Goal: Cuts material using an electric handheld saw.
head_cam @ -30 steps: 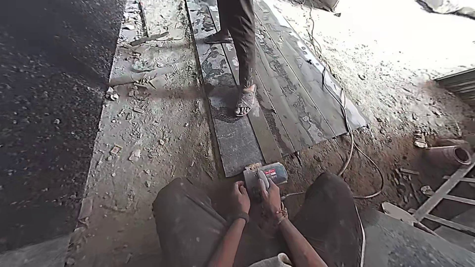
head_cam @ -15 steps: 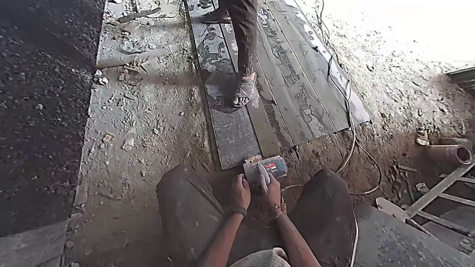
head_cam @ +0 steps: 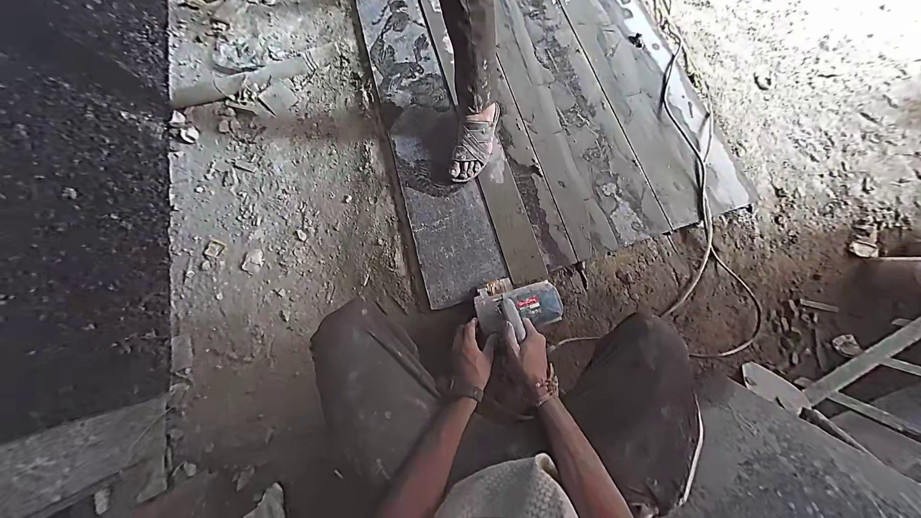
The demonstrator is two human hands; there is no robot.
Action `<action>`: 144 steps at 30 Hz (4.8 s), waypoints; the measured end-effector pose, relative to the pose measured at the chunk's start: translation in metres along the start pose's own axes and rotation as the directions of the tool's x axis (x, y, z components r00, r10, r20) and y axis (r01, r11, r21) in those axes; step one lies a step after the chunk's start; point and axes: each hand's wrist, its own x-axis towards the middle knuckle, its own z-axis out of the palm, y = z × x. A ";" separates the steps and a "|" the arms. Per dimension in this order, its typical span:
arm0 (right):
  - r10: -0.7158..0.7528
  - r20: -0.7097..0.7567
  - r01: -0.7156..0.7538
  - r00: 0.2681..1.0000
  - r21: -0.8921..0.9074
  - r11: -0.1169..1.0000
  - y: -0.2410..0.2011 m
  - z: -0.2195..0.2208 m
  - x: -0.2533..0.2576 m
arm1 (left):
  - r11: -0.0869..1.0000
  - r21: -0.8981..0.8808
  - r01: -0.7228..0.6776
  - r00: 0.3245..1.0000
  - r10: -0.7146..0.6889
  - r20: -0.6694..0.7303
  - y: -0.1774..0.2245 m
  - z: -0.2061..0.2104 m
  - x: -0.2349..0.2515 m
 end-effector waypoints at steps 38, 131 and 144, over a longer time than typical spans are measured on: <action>-0.065 -0.086 0.069 0.994 0.039 0.997 -0.012 0.006 0.009 | 0.992 -0.112 0.062 0.995 -0.053 0.084 -0.002 -0.006 0.025; -0.181 -0.236 0.155 0.955 -0.125 0.980 -0.039 0.025 0.051 | 0.987 -0.086 0.137 0.975 -0.119 0.187 0.010 -0.028 0.080; -0.186 -0.223 0.157 0.957 -0.143 0.977 -0.044 0.025 0.052 | 0.978 -0.194 0.079 0.992 -0.058 0.114 0.002 -0.023 0.078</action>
